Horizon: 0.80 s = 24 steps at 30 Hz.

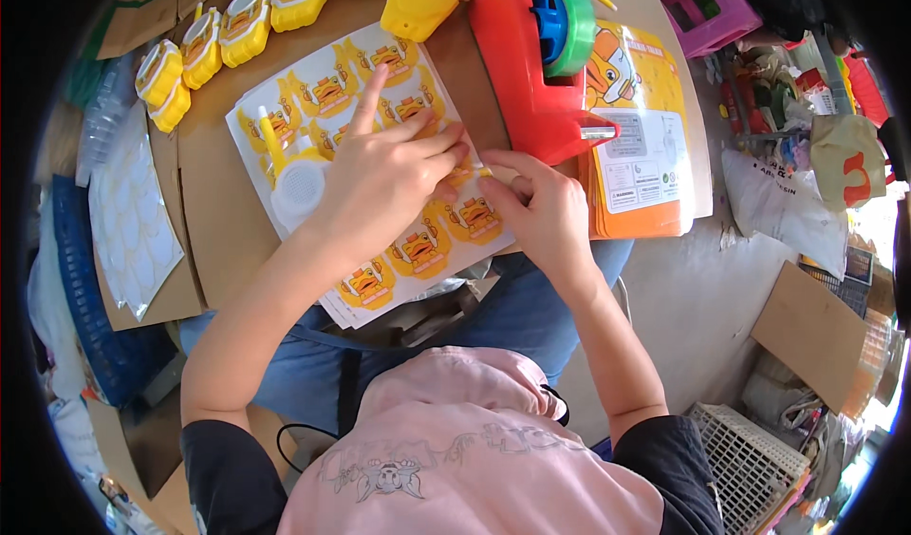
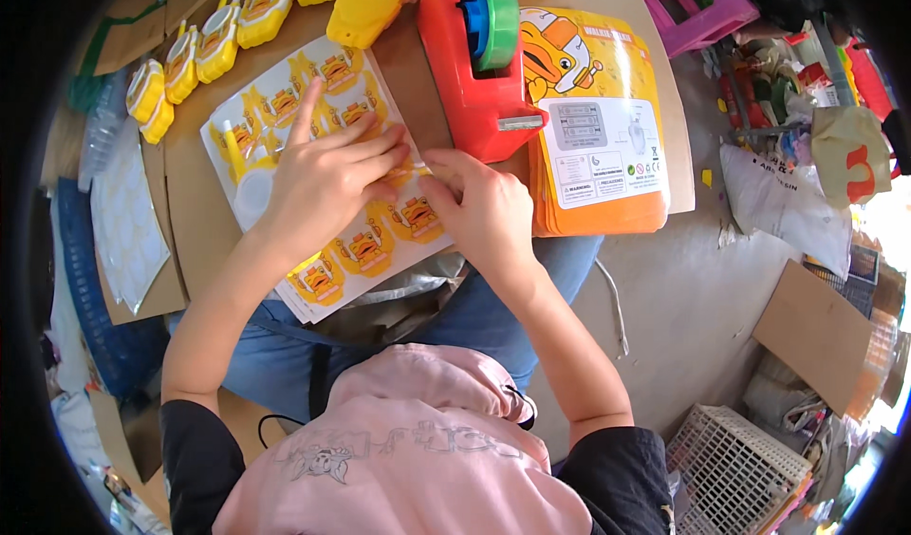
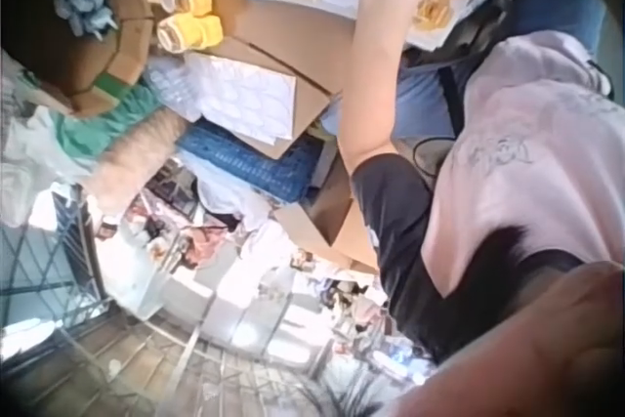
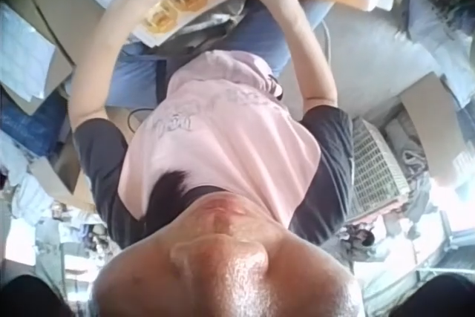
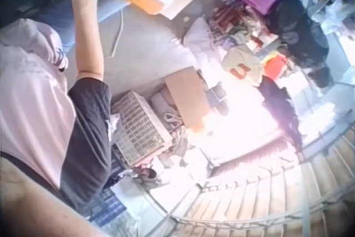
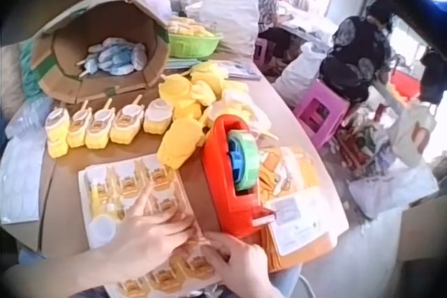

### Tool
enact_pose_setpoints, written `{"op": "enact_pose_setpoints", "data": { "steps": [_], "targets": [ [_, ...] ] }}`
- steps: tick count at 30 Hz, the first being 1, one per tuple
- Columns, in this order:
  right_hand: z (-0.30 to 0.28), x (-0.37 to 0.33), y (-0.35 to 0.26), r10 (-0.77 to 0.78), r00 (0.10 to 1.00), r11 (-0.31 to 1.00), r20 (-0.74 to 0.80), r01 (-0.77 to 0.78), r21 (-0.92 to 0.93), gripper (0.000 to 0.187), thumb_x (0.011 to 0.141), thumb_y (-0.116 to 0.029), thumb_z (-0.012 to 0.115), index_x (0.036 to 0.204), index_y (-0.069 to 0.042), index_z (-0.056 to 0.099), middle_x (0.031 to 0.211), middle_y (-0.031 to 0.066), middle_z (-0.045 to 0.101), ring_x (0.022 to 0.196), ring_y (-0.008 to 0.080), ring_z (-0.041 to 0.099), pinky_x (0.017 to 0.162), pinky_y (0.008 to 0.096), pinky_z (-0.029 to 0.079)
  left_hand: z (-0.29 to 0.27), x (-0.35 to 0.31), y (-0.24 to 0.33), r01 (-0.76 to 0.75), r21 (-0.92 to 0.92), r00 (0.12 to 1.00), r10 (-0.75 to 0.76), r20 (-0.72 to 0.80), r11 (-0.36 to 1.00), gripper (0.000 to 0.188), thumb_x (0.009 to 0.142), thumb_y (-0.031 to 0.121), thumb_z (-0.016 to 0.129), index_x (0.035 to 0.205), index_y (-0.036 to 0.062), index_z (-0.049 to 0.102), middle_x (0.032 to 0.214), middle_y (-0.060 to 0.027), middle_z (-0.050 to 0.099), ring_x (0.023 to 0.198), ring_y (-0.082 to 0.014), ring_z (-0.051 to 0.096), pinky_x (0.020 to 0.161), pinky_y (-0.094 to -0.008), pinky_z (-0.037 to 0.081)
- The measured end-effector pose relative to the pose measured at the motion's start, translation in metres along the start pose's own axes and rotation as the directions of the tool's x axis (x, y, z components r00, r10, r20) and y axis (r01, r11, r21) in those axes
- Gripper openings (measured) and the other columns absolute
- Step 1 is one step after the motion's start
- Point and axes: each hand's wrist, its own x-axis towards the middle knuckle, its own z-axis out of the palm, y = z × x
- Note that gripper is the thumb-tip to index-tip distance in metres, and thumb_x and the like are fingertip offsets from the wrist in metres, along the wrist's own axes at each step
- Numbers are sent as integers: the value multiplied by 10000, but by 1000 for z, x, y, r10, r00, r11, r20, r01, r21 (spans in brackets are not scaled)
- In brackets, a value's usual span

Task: Applying stickers to yellow and white walkie-talkie toys.

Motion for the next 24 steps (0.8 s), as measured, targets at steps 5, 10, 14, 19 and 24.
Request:
{"op": "enact_pose_setpoints", "data": {
  "steps": [5, 10, 14, 19, 24],
  "targets": [
    [7, -6, -6, -94, 993, 994, -66, 90, -60, 230, 834, -138, 730, 1051, -69, 698, 658, 73, 673, 548, 117, 617, 567, 256, 497, -2, -6, -2, 3, -25, 999, -4, -37, 1000, 276, 748, 224, 744, 1011, 142, 757, 1078, 24, 728, 1062, -178, 671, 1189, -587, 168],
    [8, -1, -2, -56, 998, 997, -35, 57, 49, 140, 839, -161, 691, 972, -121, 685, 617, 49, 634, 549, 228, 643, 524, 344, 502, -4, -6, -2, 31, -90, 999, -33, -27, 995, 279, 753, 203, 751, 1024, 137, 753, 1104, 17, 723, 1088, -182, 661, 1186, -580, 169],
    [6, -2, -12, -20, 997, 1000, -81, 21, 7, 133, 829, -156, 694, 958, -120, 691, 618, 48, 639, 541, 220, 640, 520, 335, 499, -4, -8, -4, 44, -110, 999, -47, -24, 993, 288, 751, 207, 755, 1030, 134, 751, 1102, 17, 724, 1095, -184, 657, 1187, -576, 168],
    [4, 0, -6, -92, 996, 996, -22, 91, -22, 156, 828, -75, 715, 982, -49, 716, 580, 25, 573, 520, 59, 523, 524, 237, 447, -7, -9, -6, 50, -133, 998, -45, 44, 990, 401, 717, 238, 786, 1106, 157, 731, 1151, 24, 710, 1138, -206, 645, 1184, -586, 159],
    [3, -2, 1, -162, 985, 986, -52, 160, -39, 198, 821, -84, 728, 1019, -78, 736, 622, 26, 613, 518, 99, 564, 519, 253, 464, -7, -10, -5, 43, -117, 998, -37, 52, 992, 468, 703, 298, 798, 1138, 150, 710, 1196, 14, 691, 1160, -197, 628, 1188, -582, 152]
  ]
}}
